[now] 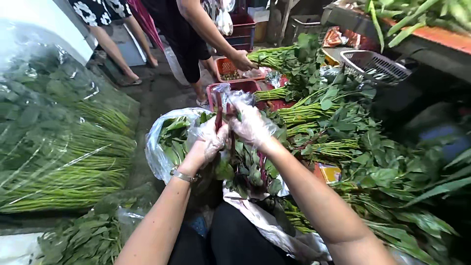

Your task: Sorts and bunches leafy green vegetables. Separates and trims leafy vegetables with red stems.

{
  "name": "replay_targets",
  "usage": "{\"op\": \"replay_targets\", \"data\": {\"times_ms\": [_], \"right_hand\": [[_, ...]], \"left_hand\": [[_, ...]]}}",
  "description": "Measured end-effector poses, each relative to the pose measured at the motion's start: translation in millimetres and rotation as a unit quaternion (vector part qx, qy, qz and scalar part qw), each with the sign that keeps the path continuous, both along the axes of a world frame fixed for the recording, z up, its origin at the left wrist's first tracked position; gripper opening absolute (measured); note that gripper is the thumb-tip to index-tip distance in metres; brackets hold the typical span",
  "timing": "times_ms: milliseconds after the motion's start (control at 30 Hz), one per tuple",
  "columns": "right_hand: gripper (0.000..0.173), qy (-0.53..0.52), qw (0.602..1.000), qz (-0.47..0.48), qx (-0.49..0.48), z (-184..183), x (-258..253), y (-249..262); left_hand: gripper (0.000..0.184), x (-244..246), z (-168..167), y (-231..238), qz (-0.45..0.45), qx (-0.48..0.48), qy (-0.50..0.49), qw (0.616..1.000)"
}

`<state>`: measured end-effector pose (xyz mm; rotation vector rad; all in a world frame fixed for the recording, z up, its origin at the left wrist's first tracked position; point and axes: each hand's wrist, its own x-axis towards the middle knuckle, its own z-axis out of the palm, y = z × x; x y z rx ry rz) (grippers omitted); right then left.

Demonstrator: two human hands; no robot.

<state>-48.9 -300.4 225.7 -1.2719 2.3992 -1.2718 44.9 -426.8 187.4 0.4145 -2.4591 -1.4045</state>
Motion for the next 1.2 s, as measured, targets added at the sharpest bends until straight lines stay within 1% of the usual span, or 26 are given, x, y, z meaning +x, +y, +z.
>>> {"op": "replay_targets", "data": {"times_ms": [67, 100, 167, 267, 333, 367, 433, 500, 567, 600, 667, 733, 833, 867, 933, 1000, 1100, 1200], "right_hand": [[0.030, -0.003, 1.000, -0.004, -0.005, -8.6, 4.9, 1.3], [0.028, -0.018, 1.000, 0.007, -0.017, -15.5, 2.4, 1.9], [0.020, -0.083, 0.995, 0.037, -0.047, -27.6, -3.5, 5.8], [0.017, -0.192, 0.978, 0.056, -0.064, -39.1, -8.4, 14.4], [0.015, -0.235, 0.968, 0.065, -0.059, -43.4, -4.5, 25.6], [0.018, -0.243, 0.966, 0.074, -0.044, -46.0, -1.0, 32.6], [0.024, -0.227, 0.970, 0.081, -0.016, -54.4, 7.2, 47.3], [0.026, -0.226, 0.972, 0.044, -0.049, -62.9, 10.9, 61.3], [0.021, -0.276, 0.956, -0.017, -0.097, -67.9, 10.8, 68.0], [0.019, -0.301, 0.946, -0.039, -0.113, -71.2, 9.1, 69.4], [0.017, -0.324, 0.936, -0.052, -0.126, -75.0, 7.7, 71.9], [0.015, -0.320, 0.937, -0.047, -0.129, -69.5, 8.1, 73.3], [0.007, -0.304, 0.942, -0.045, -0.133, -50.6, 5.8, 71.5], [0.004, -0.296, 0.944, -0.045, -0.137, -44.9, 2.8, 68.4], [0.001, -0.276, 0.947, -0.034, -0.159, -35.7, -3.2, 55.7], [0.004, -0.275, 0.944, -0.022, -0.179, -28.8, -6.5, 35.6], [0.007, -0.290, 0.942, -0.009, -0.166, -24.8, -5.7, 14.5], [0.007, -0.256, 0.956, -0.001, -0.147, -26.8, -4.9, 3.9]], "left_hand": [[0.029, 2.0, 7.1, 4.0, -0.010, -0.045, -0.039, 0.998], [0.029, 3.1, 10.2, 4.5, -0.021, -0.046, -0.056, 0.997], [0.025, 4.6, 12.1, 4.1, -0.049, -0.005, -0.070, 0.996], [0.020, 5.9, 14.2, 13.1, -0.080, 0.067, -0.070, 0.992], [0.021, 1.3, 8.4, 12.1, -0.047, 0.100, -0.074, 0.991], [0.021, -4.4, 2.9, 5.4, -0.008, 0.119, -0.069, 0.991], [0.017, -16.3, -0.3, -8.8, 0.064, 0.164, -0.055, 0.983], [0.020, -25.1, 5.9, -12.5, 0.088, 0.199, -0.045, 0.975], [0.025, -34.2, 10.8, -14.0, 0.071, 0.206, -0.042, 0.975], [0.030, -39.8, 12.3, -15.2, 0.063, 0.204, -0.041, 0.976], [0.043, -48.7, 13.1, -18.7, 0.042, 0.200, -0.038, 0.978], [0.045, -56.0, 10.2, -17.5, 0.048, 0.198, -0.028, 0.979], [0.040, -50.6, 8.8, -6.0, 0.054, 0.257, -0.005, 0.965], [0.039, -44.8, 8.9, -1.0, 0.037, 0.275, -0.008, 0.961], [0.038, -30.9, 7.8, 6.5, -0.025, 0.293, -0.019, 0.956], [0.034, -21.7, 7.1, 13.6, -0.059, 0.296, -0.017, 0.953], [0.029, -13.0, 2.5, 13.5, -0.069, 0.254, -0.014, 0.965], [0.029, -4.6, 0.1, 8.6, -0.066, 0.179, -0.031, 0.981]]}}
